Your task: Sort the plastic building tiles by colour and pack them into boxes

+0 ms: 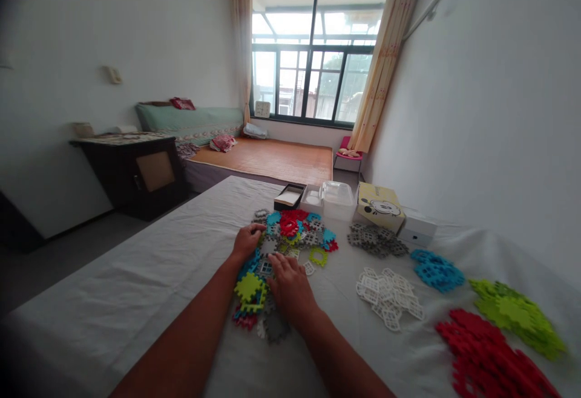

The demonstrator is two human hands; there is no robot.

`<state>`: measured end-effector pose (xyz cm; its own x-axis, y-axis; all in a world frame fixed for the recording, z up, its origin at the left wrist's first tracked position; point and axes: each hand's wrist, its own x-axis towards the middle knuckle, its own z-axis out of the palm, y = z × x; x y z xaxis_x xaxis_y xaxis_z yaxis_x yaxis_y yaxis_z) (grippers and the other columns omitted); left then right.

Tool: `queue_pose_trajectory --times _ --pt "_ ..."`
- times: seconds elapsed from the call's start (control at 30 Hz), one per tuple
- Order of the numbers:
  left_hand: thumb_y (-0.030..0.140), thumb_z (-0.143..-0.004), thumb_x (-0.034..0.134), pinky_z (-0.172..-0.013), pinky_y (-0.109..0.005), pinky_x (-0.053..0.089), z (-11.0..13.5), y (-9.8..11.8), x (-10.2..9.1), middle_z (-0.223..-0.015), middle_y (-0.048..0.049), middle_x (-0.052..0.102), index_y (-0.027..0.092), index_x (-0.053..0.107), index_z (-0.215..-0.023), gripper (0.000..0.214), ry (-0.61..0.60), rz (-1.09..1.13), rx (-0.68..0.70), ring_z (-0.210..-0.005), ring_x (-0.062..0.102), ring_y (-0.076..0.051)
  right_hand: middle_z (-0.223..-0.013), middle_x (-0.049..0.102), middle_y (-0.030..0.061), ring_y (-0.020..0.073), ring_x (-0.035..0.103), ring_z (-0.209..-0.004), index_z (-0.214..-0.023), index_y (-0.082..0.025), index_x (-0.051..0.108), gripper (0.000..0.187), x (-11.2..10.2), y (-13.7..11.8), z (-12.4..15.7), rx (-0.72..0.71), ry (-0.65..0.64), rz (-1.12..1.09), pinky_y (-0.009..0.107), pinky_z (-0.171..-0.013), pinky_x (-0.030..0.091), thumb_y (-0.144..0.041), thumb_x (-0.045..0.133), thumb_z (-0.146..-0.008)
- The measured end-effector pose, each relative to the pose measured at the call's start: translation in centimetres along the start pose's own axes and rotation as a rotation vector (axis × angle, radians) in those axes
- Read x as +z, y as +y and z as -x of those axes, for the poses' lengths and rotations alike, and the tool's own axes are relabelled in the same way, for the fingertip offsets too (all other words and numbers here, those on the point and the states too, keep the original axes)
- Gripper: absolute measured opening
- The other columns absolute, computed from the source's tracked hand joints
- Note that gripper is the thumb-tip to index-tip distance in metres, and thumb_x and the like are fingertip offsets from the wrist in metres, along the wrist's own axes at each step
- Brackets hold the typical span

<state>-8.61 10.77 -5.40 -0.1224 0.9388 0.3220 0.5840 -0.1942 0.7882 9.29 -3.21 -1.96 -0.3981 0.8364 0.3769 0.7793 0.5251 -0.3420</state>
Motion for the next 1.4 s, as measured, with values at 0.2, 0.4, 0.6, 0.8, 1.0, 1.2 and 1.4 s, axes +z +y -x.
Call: queue_pose_trajectory --times 0.2,0.4,0.6,0.8,1.0,1.2,1.4 --pt "0.017 -0.075 0.05 -0.076 -0.025 0.049 0.1 0.2 0.0 -0.089 -0.0018 0.073 0.021 0.071 -0.088 0.025 -0.003 0.003 0.001 -0.084 0.065 -0.016 -0.122 0.058 0.0051 0.0246 0.048 -0.111 -0.124 -0.027 0.05 0.044 0.1 0.4 -0.3 -0.014 -0.041 0.065 0.039 -0.091 0.038 -0.027 0.058 -0.081" --pt "0.017 -0.075 0.05 -0.074 -0.024 0.049 0.1 0.1 0.0 -0.088 -0.0019 0.073 0.021 0.071 -0.088 0.025 -0.003 -0.005 0.006 -0.081 0.066 -0.016 -0.106 0.065 0.004 0.022 0.053 -0.1 -0.113 -0.027 0.056 0.029 -0.5 0.1 -0.2 -0.068 -0.032 0.084 0.035 -0.084 0.037 -0.029 0.054 -0.084" --pt "0.017 -0.074 0.05 -0.076 -0.023 0.048 0.0 0.0 0.0 -0.088 -0.0015 0.073 0.021 0.072 -0.088 0.026 0.002 -0.005 0.003 -0.082 0.065 -0.016 -0.092 0.068 0.0056 0.0205 0.057 -0.092 -0.098 -0.023 0.061 0.021 -0.9 1.0 -0.8 -0.026 0.156 0.017 0.034 -0.081 0.039 -0.021 0.044 -0.088" --pt "0.018 -0.074 0.05 -0.074 -0.023 0.048 -0.1 0.1 -0.2 -0.089 -0.0018 0.073 0.021 0.071 -0.088 0.026 -0.012 -0.007 -0.004 -0.082 0.066 -0.016 -0.065 0.062 0.0008 0.0138 0.058 -0.058 -0.08 -0.018 0.06 0.026 -3.1 7.5 -0.5 0.372 0.333 -0.498 0.025 -0.056 0.047 -0.043 0.05 -0.081" --pt "0.018 -0.073 0.05 -0.075 -0.023 0.049 -0.2 0.1 -0.2 -0.088 -0.0011 0.073 0.022 0.072 -0.086 0.025 -0.011 -0.003 0.004 -0.081 0.066 -0.016 -0.067 0.066 0.003 0.0157 0.061 -0.056 -0.085 -0.015 0.059 0.044 -5.4 15.5 0.9 0.734 0.517 -0.922 0.028 -0.053 0.052 -0.049 0.069 -0.059" --pt "0.018 -0.074 0.05 -0.076 -0.022 0.049 -0.3 -0.1 -0.2 -0.089 -0.0005 0.073 0.022 0.072 -0.086 0.025 -0.018 -0.002 -0.014 -0.083 0.066 -0.016 -0.083 0.069 0.0088 0.0154 0.063 -0.064 -0.09 -0.015 0.058 0.043 -6.7 16.9 1.0 0.791 0.624 -0.941 0.027 -0.056 0.052 -0.049 0.063 -0.064" --pt "0.018 -0.074 0.05 -0.076 -0.023 0.049 0.0 0.2 -0.3 -0.088 -0.001 0.073 0.021 0.071 -0.088 0.026 -0.017 -0.003 -0.004 -0.081 0.066 -0.016 -0.077 0.066 0.0017 0.0126 0.058 -0.066 -0.09 -0.019 0.066 0.033 -6.4 8.4 1.0 0.233 -0.159 -0.747 0.023 -0.058 0.048 -0.045 0.064 -0.071"
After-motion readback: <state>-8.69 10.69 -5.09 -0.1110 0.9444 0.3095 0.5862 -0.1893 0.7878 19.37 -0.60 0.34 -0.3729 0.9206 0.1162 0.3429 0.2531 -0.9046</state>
